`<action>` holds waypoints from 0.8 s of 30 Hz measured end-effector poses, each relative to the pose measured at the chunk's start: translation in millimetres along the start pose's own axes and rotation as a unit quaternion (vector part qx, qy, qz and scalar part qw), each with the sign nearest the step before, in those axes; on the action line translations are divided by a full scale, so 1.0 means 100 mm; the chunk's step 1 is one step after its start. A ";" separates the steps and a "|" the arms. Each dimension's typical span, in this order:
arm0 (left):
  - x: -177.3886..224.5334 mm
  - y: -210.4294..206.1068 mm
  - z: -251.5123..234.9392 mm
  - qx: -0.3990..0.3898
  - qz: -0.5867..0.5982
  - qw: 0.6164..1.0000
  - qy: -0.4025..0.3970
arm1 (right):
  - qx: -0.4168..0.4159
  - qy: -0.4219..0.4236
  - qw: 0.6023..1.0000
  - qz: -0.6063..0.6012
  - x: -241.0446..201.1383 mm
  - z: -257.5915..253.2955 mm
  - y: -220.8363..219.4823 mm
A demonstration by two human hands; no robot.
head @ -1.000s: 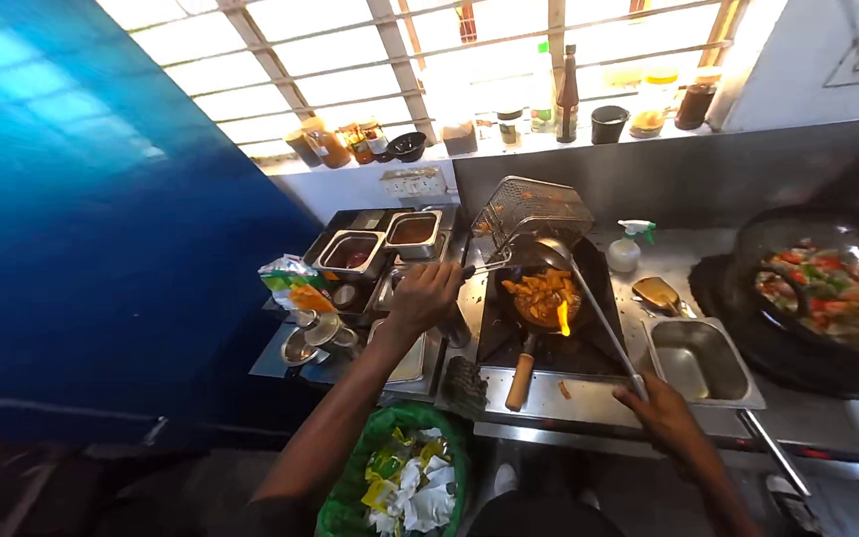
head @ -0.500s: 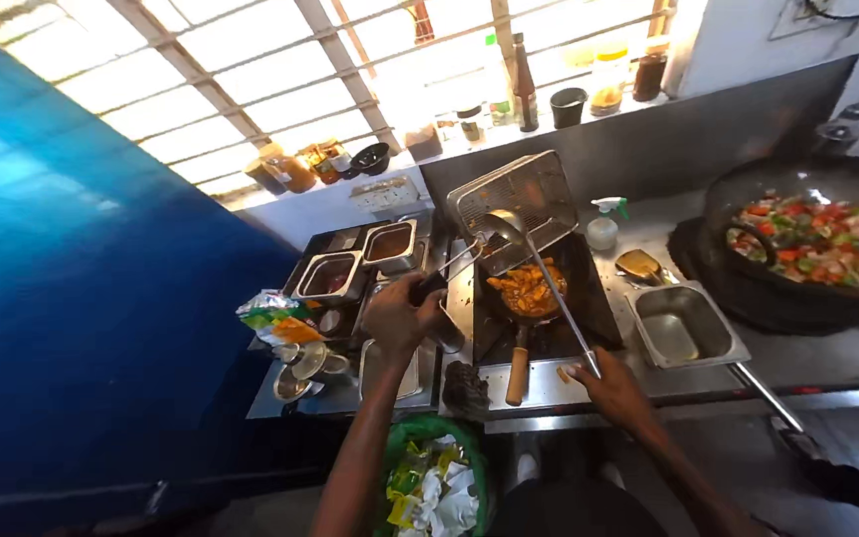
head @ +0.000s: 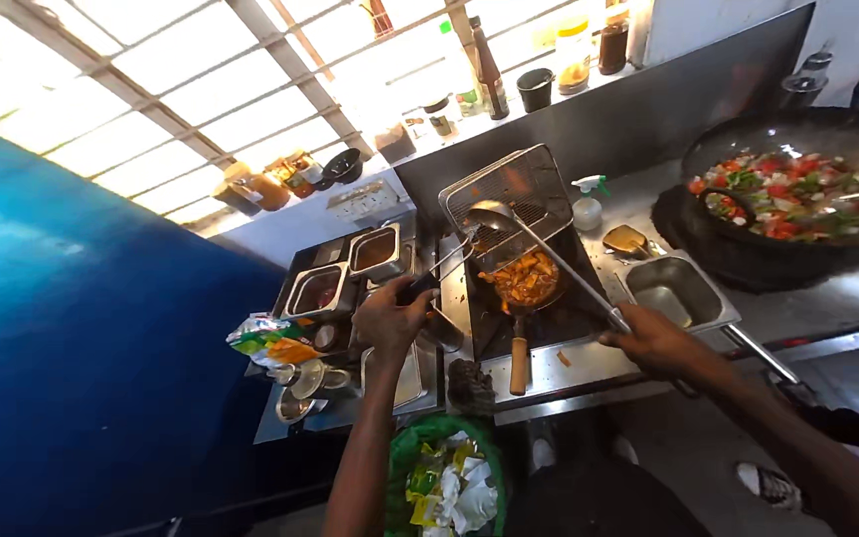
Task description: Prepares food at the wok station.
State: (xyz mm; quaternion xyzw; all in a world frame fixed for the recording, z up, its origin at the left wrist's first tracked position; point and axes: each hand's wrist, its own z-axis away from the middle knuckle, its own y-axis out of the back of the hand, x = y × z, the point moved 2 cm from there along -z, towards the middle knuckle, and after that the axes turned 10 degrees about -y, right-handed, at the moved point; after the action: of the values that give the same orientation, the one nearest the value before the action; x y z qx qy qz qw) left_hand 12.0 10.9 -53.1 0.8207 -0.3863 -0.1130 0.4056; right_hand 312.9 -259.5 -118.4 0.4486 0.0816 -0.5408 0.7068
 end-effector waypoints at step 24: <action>0.01 0.31 -0.58 0.027 0.001 0.999 -0.028 | -0.102 0.008 0.994 0.025 -0.41 0.28 0.55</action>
State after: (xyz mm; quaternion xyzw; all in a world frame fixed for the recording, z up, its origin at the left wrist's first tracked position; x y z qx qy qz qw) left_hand 24.9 31.7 7.6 0.8276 -0.4010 -0.1254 0.3722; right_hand 332.3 -250.3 -47.2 0.3802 0.1308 -0.5083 0.7616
